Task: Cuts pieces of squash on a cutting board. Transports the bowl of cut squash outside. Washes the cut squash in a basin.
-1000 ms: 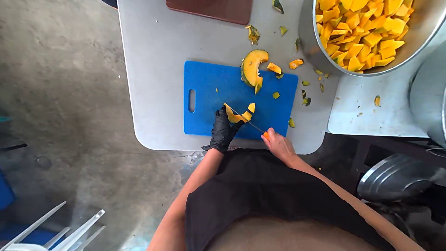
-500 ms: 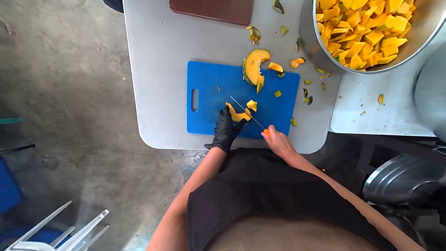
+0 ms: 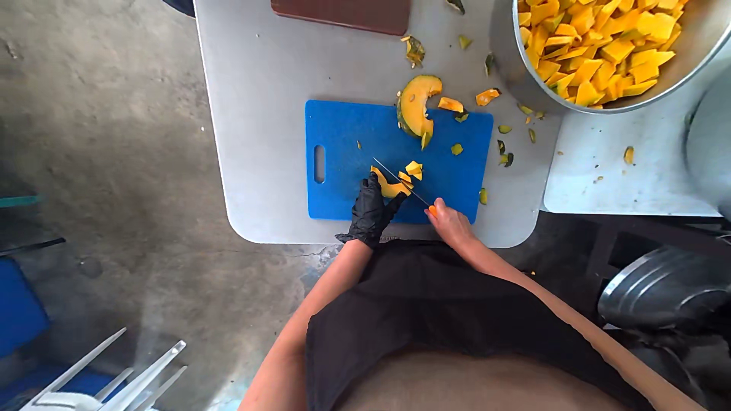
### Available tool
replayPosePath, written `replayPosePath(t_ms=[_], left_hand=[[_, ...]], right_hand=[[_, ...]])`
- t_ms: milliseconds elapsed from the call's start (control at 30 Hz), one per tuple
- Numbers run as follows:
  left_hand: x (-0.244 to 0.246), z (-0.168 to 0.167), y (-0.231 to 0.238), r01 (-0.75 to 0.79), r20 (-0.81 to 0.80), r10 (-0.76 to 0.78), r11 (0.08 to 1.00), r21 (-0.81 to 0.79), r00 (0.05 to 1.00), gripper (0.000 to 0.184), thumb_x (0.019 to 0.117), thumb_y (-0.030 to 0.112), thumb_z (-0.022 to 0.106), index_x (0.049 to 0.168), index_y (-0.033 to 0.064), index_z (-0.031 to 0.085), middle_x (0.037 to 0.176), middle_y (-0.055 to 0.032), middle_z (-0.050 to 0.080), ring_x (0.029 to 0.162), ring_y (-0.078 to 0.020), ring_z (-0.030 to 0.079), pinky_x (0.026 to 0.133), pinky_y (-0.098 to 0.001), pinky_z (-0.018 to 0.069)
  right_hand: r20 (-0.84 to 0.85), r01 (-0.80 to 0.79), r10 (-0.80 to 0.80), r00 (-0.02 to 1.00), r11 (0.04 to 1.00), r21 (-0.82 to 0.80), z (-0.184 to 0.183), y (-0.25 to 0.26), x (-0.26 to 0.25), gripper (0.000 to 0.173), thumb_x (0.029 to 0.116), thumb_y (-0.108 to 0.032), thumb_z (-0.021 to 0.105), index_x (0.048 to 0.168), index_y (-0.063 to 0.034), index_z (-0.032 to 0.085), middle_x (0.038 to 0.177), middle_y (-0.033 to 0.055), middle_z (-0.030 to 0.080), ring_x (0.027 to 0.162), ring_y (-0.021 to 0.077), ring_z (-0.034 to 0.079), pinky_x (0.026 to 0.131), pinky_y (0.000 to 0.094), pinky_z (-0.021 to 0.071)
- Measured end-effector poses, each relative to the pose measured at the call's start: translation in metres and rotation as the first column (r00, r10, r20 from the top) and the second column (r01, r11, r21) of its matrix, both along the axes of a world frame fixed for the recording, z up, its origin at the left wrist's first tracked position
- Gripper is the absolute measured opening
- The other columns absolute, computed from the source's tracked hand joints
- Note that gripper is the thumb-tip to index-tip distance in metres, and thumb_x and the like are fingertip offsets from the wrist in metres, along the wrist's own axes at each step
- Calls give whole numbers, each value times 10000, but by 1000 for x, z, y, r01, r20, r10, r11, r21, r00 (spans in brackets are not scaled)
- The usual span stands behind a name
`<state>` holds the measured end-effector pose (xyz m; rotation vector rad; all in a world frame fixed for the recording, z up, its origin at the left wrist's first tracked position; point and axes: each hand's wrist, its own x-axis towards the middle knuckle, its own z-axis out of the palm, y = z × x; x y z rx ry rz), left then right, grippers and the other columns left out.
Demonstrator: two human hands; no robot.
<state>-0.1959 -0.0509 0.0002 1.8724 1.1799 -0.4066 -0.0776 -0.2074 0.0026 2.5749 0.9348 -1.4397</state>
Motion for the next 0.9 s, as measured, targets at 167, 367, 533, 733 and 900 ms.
replayPosePath(t_ms=[167, 367, 533, 733, 900], left_hand=[[6, 15, -1, 110, -110, -108, 994, 14, 988, 836, 943, 537, 676, 1498, -28, 410, 1378, -273, 538, 1161, -433, 629, 905, -593, 540], [13, 16, -5, 90, -118, -92, 996, -26, 989, 817, 930, 534, 699, 1456, -38, 447, 1362, -267, 547, 1118, -421, 644, 878, -591, 543], [13, 14, -5, 82, -108, -86, 996, -38, 990, 769, 934, 488, 715, 1440, -32, 462, 1356, -264, 548, 1088, -411, 655, 861, -581, 548], [-1, 8, 8, 87, 4, -88, 991, -97, 996, 636, 980, 361, 691, 1447, -16, 479, 1304, -263, 577, 1025, -388, 670, 864, -574, 549], [22, 42, 20, 198, 140, -216, 971, 132, 966, 318, 1038, 284, 574, 1281, 104, 677, 1162, -182, 683, 1031, -367, 677, 851, -585, 538]], right_hand=[[-92, 86, -76, 993, 991, 105, 8, 0, 11, 438, 1100, -318, 491, 1270, 82, 547, 996, 289, 681, 991, 465, 686, 873, 608, 524], [-68, 44, -38, 997, 994, 100, 37, -9, -2, 433, 1107, -304, 463, 1259, 94, 545, 997, 292, 684, 1003, 468, 687, 870, 589, 526], [-39, 28, -30, 999, 999, -45, 21, 4, -11, 425, 1119, -296, 431, 1310, 75, 511, 1075, 296, 682, 1087, 462, 679, 912, 583, 523], [-86, 87, -82, 993, 994, 61, -2, 6, 0, 435, 1102, -306, 487, 1290, 83, 536, 1052, 303, 681, 1045, 476, 679, 901, 611, 521], [-193, 121, -100, 976, 988, 97, 4, -1, 15, 438, 1091, -330, 509, 1277, 63, 560, 1013, 279, 679, 992, 447, 679, 886, 612, 520]])
